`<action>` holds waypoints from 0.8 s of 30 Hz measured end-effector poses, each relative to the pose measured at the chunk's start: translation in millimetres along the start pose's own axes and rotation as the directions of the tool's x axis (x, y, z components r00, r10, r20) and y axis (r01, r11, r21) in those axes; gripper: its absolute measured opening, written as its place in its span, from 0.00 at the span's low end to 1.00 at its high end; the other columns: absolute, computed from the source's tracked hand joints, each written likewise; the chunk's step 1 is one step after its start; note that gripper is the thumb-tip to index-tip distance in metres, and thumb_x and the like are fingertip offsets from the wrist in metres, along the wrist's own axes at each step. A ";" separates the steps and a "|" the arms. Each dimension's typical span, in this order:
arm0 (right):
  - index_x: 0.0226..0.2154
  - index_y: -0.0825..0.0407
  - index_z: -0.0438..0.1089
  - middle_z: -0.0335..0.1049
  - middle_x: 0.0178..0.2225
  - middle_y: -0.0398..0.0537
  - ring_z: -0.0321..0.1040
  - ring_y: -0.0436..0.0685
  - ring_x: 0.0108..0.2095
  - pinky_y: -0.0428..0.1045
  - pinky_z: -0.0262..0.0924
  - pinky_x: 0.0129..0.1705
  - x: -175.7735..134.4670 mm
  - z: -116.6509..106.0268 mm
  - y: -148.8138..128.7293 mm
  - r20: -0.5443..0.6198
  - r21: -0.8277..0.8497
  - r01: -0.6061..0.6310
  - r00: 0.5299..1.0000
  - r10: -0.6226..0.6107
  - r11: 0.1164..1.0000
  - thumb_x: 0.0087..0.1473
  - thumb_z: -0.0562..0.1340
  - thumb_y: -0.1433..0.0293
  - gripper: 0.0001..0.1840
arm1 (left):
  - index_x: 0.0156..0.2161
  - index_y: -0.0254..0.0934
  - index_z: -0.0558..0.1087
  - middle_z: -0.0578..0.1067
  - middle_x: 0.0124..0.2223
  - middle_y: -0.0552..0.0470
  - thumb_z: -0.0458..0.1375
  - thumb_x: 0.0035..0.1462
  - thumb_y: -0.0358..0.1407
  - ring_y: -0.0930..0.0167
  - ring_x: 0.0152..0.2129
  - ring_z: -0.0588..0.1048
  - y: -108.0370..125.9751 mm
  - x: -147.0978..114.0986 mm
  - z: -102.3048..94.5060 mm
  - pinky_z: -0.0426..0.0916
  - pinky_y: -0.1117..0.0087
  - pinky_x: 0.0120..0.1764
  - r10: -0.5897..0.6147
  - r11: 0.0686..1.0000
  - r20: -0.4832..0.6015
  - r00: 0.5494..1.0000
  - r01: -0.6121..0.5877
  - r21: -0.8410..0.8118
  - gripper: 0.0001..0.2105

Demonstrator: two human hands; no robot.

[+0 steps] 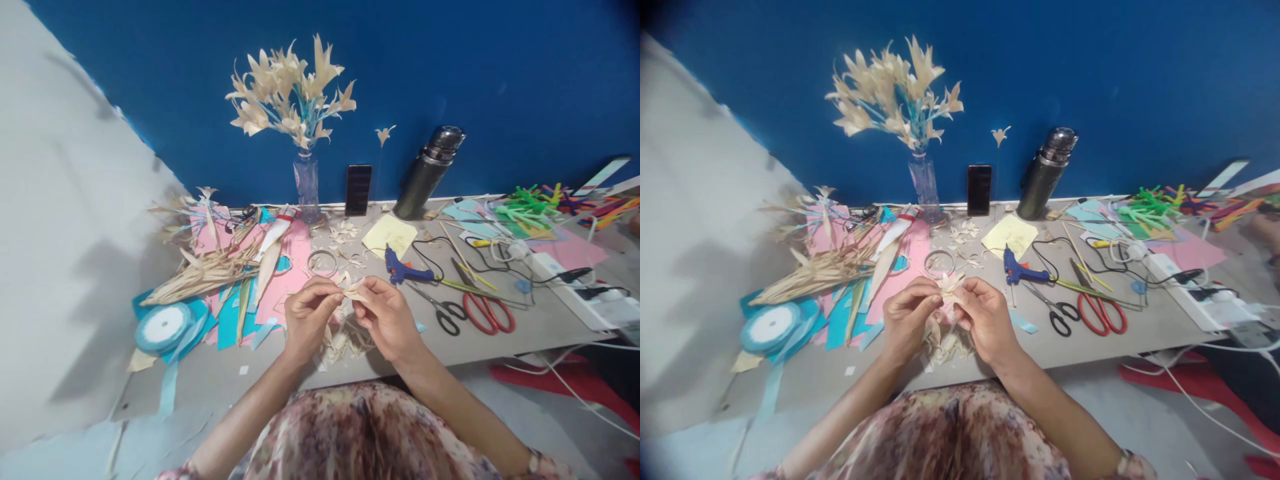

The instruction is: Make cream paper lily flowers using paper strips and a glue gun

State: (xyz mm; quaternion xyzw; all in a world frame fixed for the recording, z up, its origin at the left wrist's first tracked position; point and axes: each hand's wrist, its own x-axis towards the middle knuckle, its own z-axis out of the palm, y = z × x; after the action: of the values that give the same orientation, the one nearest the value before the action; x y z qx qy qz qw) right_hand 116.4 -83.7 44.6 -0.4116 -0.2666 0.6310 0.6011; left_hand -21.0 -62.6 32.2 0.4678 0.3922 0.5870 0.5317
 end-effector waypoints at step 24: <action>0.27 0.50 0.77 0.77 0.26 0.42 0.66 0.51 0.27 0.46 0.48 0.30 21.5 -19.9 -49.7 0.232 -0.947 0.229 0.973 -0.014 0.224 0.53 0.63 0.69 0.07 | 0.33 0.37 0.75 0.76 0.29 0.53 0.65 0.53 0.41 0.69 0.27 0.73 -0.5 30.2 21.4 0.65 0.71 0.33 -0.198 0.909 0.018 0.980 0.177 0.378 0.10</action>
State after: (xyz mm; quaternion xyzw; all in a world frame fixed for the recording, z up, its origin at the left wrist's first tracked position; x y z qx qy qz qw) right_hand 161.2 -59.2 71.3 -0.6156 -0.6818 0.3148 0.2391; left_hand -0.1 -33.4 41.1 0.5369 0.5252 0.4342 0.4974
